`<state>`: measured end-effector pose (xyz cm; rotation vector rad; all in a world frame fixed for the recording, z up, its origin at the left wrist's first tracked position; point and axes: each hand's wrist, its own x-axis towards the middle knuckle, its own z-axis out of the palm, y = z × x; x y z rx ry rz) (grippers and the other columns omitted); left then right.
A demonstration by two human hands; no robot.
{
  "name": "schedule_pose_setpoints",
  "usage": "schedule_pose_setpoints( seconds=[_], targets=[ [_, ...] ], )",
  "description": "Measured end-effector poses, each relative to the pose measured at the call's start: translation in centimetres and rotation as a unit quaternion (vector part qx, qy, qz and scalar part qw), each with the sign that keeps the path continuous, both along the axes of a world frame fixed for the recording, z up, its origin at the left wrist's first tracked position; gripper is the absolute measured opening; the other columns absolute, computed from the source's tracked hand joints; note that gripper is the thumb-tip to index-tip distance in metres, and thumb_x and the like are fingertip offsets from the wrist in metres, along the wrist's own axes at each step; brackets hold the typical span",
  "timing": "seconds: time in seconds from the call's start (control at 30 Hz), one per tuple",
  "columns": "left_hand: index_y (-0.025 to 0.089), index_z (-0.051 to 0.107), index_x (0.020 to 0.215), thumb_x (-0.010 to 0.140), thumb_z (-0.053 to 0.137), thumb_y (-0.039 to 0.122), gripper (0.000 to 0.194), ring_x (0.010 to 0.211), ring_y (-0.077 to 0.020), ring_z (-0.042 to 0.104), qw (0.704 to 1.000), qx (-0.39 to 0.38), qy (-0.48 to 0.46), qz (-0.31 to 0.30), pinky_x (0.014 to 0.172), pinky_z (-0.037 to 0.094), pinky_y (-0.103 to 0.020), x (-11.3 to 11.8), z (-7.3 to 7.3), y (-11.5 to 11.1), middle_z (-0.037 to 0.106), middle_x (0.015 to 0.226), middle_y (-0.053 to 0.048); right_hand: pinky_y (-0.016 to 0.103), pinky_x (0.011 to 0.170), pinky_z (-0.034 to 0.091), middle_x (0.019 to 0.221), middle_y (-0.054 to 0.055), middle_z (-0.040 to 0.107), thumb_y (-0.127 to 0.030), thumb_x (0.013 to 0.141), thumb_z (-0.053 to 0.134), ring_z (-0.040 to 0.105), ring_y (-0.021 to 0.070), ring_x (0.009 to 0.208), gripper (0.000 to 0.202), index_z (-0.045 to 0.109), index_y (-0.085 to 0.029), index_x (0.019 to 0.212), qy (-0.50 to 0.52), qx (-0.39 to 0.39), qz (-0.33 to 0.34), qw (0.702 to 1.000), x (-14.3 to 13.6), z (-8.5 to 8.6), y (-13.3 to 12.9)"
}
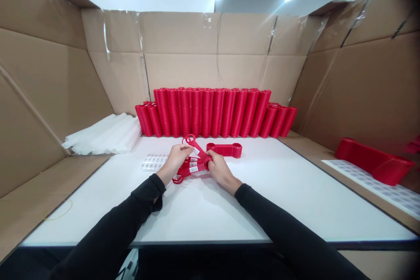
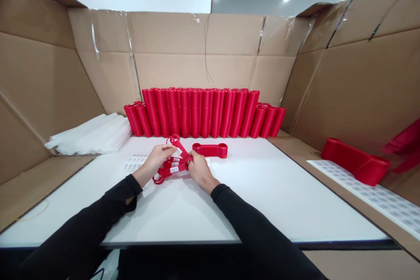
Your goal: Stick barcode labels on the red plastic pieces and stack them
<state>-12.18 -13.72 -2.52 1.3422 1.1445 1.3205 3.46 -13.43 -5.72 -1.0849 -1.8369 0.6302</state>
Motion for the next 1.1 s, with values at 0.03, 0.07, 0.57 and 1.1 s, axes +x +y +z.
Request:
schedule_pose_setpoints(
  seconds=[0.03,0.07,0.57,1.1],
  targets=[
    [0.012,0.060,0.071,0.065,0.063,0.031,0.021,0.047,-0.0087,0.049,1.000,0.005,0.003,-0.001,0.048,0.038,-0.021,0.0,-0.1,0.1,0.055,0.054,0.002,0.025,0.056,0.033,0.067,0.001,0.054,-0.004,0.065,0.033,0.049,0.0145,0.060,0.018,0.044,-0.018,0.070,0.000,-0.001,0.000,1.000,0.0,0.0,0.0],
    [0.012,0.060,0.073,0.065,0.062,0.032,0.021,0.049,-0.0097,0.050,1.000,0.010,0.008,-0.003,0.049,0.039,-0.021,0.0,-0.3,0.2,0.057,0.057,0.001,0.025,0.056,0.033,0.067,0.001,0.054,-0.004,0.065,0.033,0.049,0.0146,0.061,0.018,0.044,-0.018,0.070,-0.001,-0.001,0.000,1.000,0.0,-0.1,0.0],
    [0.020,0.052,0.084,0.081,0.052,0.036,0.017,0.080,-0.0182,0.051,0.832,0.233,0.480,0.149,0.070,0.034,-0.030,0.5,-0.5,-0.4,0.056,0.082,-0.001,0.026,0.058,0.034,0.065,0.001,0.050,-0.006,0.066,0.033,0.048,0.0156,0.061,0.015,0.041,-0.019,0.068,0.006,0.005,0.003,1.000,-0.1,0.2,0.0],
    [0.022,0.032,0.127,0.072,0.051,0.060,0.070,0.108,-0.0307,0.041,0.827,0.131,0.508,0.201,0.087,0.033,-0.045,-0.4,-0.7,0.7,0.046,0.121,-0.012,0.025,0.056,0.035,0.066,0.000,0.053,-0.007,0.063,0.033,0.049,0.0142,0.061,0.017,0.044,-0.018,0.068,0.042,-0.013,0.026,0.999,-0.2,0.0,-0.1]
  ],
)
